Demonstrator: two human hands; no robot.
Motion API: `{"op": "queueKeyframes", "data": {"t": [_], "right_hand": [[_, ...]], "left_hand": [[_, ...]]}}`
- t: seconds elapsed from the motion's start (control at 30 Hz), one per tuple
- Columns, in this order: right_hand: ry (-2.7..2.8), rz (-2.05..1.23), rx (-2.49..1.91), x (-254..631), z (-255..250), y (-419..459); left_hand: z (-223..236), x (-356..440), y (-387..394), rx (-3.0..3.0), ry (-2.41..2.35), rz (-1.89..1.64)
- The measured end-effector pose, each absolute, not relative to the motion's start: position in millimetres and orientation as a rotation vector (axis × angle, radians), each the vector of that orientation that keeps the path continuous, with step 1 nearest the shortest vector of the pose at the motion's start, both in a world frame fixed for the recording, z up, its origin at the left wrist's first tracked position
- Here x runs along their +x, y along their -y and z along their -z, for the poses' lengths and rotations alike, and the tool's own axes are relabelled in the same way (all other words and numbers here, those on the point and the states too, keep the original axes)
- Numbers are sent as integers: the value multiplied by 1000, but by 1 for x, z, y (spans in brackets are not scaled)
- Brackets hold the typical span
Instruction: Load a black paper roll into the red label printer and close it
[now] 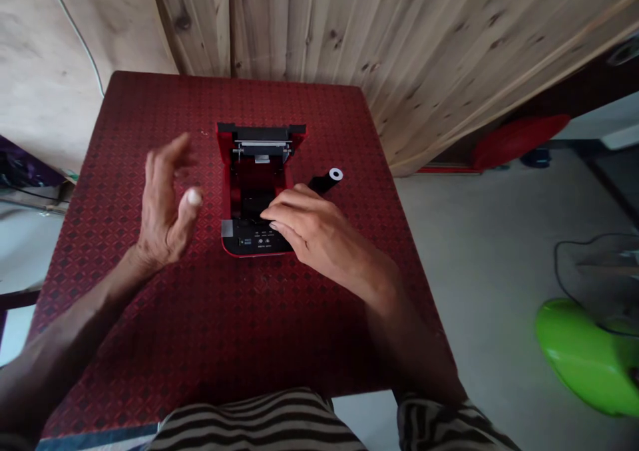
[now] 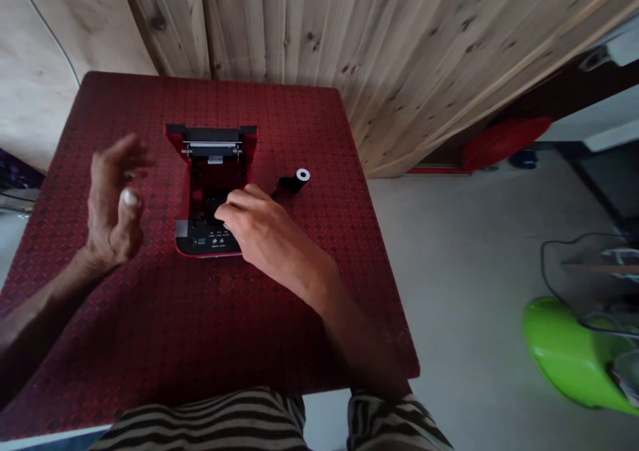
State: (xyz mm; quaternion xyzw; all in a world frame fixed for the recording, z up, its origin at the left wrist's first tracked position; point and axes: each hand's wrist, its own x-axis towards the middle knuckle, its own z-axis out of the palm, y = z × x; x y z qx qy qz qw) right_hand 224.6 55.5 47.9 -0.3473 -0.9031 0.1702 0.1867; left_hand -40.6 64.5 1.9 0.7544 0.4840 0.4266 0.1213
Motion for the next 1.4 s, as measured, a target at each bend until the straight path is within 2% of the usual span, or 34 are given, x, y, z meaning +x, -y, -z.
{"op": "queueKeyframes", "data": {"t": [0.1, 0.2, 0.33, 0.47, 0.77, 0.97, 1.17, 1.3, 1.4], "right_hand": [[2522, -351, -984, 223, -46, -53], [2499, -84, -1037, 218, -44, -44], [2511, 255, -1062, 215, -41, -28], [2488, 404, -1012, 212, -38, -18], [2506, 267, -1097, 205, -36, -2], [2495, 258, -1098, 206, -34, 0], [2482, 275, -1107, 205, -33, -2], [2448, 252, -1117, 209, -33, 2], [2300, 251, -1077, 220, -31, 15]], "left_hand": [[-22, -36, -106, 2299, -1342, -1308], [-31, -27, -128, 2214, -1304, -1204], [-35, -16, -114, 2161, -1257, -1202], [-34, -18, -82, 2216, -1092, -1188], [4, -36, -56, 2573, -1084, -935], [3, -36, -56, 2629, -1123, -836], [2, -35, -55, 2773, -999, -925], [3, -31, -51, 2651, -1133, -853], [3, -30, -41, 2541, -1180, -931]]}}
